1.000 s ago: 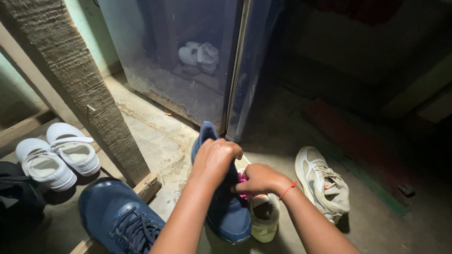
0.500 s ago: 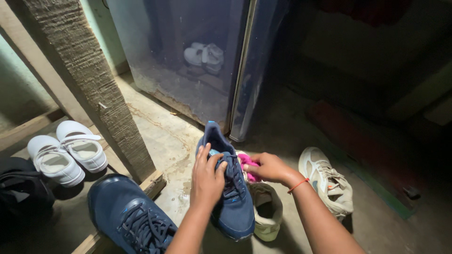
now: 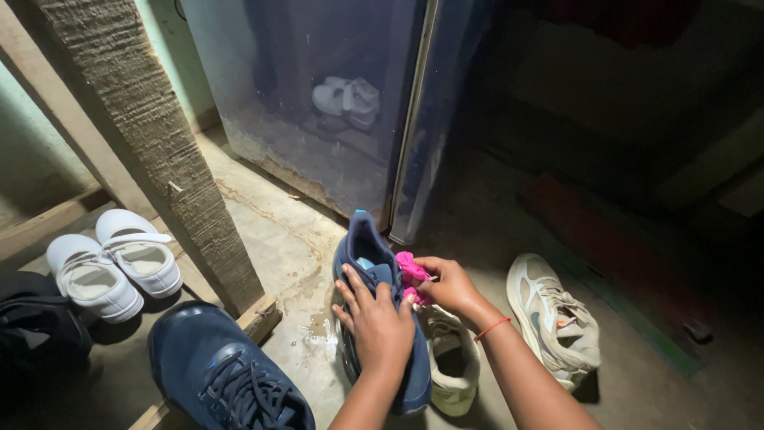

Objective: The person scrubs a blue sneaker with a pink cloth, repeatedly dipping the cloth into a small metal bowl of water. They clean the upper, sides, and sole of the shoe, rotating it to reach different areas.

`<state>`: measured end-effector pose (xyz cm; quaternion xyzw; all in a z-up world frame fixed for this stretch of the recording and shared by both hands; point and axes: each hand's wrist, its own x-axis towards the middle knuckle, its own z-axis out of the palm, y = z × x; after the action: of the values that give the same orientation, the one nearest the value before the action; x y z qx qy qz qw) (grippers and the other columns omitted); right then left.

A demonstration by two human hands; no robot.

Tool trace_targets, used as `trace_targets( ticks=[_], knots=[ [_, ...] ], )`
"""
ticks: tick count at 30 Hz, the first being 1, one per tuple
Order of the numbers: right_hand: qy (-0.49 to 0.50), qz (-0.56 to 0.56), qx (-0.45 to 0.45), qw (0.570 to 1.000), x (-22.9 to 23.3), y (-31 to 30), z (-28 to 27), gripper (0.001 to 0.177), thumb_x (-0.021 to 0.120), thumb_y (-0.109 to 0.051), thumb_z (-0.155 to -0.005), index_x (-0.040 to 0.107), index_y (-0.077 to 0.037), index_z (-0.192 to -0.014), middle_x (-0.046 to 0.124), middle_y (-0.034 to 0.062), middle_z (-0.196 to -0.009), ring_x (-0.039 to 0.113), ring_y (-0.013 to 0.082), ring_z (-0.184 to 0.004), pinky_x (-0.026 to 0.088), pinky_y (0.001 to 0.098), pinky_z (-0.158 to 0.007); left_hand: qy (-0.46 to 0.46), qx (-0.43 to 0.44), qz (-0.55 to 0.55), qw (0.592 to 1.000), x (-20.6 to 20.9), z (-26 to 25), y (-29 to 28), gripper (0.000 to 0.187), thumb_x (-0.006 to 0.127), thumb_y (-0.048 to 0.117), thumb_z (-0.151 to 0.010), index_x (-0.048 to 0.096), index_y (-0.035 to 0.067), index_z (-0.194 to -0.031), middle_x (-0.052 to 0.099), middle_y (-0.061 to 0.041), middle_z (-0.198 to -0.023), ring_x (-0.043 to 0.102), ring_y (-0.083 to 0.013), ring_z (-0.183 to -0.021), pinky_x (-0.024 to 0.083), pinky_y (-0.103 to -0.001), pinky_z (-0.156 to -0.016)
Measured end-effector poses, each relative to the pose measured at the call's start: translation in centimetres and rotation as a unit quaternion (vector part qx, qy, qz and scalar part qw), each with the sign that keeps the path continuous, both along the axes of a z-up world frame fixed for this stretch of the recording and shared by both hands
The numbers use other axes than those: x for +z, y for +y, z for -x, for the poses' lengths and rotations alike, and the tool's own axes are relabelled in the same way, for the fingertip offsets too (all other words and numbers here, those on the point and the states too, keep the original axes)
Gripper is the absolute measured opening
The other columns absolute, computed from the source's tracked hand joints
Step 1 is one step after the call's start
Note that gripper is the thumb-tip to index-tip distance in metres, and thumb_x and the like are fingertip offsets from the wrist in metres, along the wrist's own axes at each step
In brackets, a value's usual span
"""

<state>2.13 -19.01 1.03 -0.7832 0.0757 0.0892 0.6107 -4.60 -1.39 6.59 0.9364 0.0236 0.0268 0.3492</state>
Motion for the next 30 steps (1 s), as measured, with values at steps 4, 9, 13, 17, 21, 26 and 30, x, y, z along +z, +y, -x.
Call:
trace_targets(
  ticks=[4, 9, 13, 17, 21, 26, 30],
  knots=[
    [-0.009, -0.038, -0.034, 0.999, -0.3, -0.9, -0.5, 0.052, 0.064, 0.012, -0.080, 0.069, -0.006, -0.128, 0.074, 0.0089, -0.102, 0.073, 0.0149, -0.082, 0.063, 0.0322, -0.071, -0.095, 0.041, 0.070, 0.992, -2.3, -1.1, 0.0, 0.039, 0.069, 0.028, -0.088, 0.067, 0.000, -0.116, 0.022, -0.032, -0.161, 0.025, -0.0501, -0.147, 0.021, -0.056, -0.120],
    [-0.058, -0.056, -0.075, 0.994, 0.4, -1.6, -1.3, 0.050, 0.063, 0.012, -0.082, 0.070, -0.006, -0.128, 0.075, 0.0061, -0.100, 0.073, 0.0151, -0.081, 0.062, 0.0303, -0.071, -0.128, 0.030, 0.231, 0.964, -5.0, -3.4, 2.5, 0.043, 0.066, 0.023, -0.090, 0.064, -0.008, -0.120, 0.041, -0.029, -0.156, 0.049, -0.0423, -0.136, 0.039, -0.042, -0.111],
    [-0.082, -0.061, -0.098, 0.990, 1.6, -1.5, -1.7, 0.045, 0.068, 0.007, -0.085, 0.070, -0.007, -0.128, 0.075, 0.0049, -0.099, 0.072, 0.0140, -0.080, 0.062, 0.0299, -0.070, -0.121, -0.014, 0.398, 0.909, -6.1, -4.5, 3.6, 0.044, 0.064, 0.019, -0.091, 0.062, -0.006, -0.127, 0.066, -0.020, -0.132, 0.064, -0.0289, -0.119, 0.046, -0.035, -0.102],
    [-0.108, -0.071, -0.088, 0.988, 2.2, -1.3, -1.9, 0.047, 0.066, 0.008, -0.083, 0.070, -0.006, -0.128, 0.075, 0.0039, -0.101, 0.071, 0.0127, -0.082, 0.060, 0.0292, -0.071, -0.013, -0.001, 0.494, 0.869, -7.2, -5.0, 3.8, 0.029, 0.066, 0.020, -0.094, 0.073, -0.006, -0.105, 0.071, -0.010, -0.089, 0.060, -0.0169, -0.080, 0.050, -0.031, -0.077],
    [-0.173, 0.037, -0.064, 0.982, 2.7, -0.8, -1.5, 0.045, 0.065, 0.005, -0.084, 0.072, -0.005, -0.127, 0.078, 0.0040, -0.105, 0.071, 0.0126, -0.087, 0.057, 0.0266, -0.076, 0.056, -0.002, 0.575, 0.816, -9.0, -6.1, 3.4, 0.027, 0.066, 0.022, -0.095, 0.071, -0.004, -0.097, 0.068, -0.004, -0.084, 0.058, -0.0138, -0.074, 0.048, -0.031, -0.071],
    [-0.268, 0.290, -0.012, 0.919, 3.8, 3.0, 0.7, 0.039, 0.071, -0.008, -0.079, 0.079, -0.011, -0.118, 0.074, 0.0094, -0.110, 0.070, 0.0252, -0.094, 0.055, 0.0350, -0.083, 0.100, 0.051, 0.461, 0.880, -11.4, -8.0, 3.6, 0.036, 0.066, 0.031, -0.095, 0.074, -0.003, -0.103, 0.075, -0.013, -0.091, 0.067, -0.0231, -0.082, 0.052, -0.036, -0.078],
    [-0.333, 0.336, 0.052, 0.880, 6.1, 6.4, 2.3, 0.036, 0.081, -0.019, -0.079, 0.078, -0.011, -0.114, 0.072, 0.0131, -0.106, 0.061, 0.0333, -0.099, 0.049, 0.0411, -0.089, 0.068, 0.089, 0.376, 0.920, -13.4, -8.3, 4.9, 0.049, 0.064, 0.040, -0.090, 0.069, 0.003, -0.122, 0.074, -0.017, -0.114, 0.069, -0.0307, -0.108, 0.049, -0.039, -0.095]
  ],
)
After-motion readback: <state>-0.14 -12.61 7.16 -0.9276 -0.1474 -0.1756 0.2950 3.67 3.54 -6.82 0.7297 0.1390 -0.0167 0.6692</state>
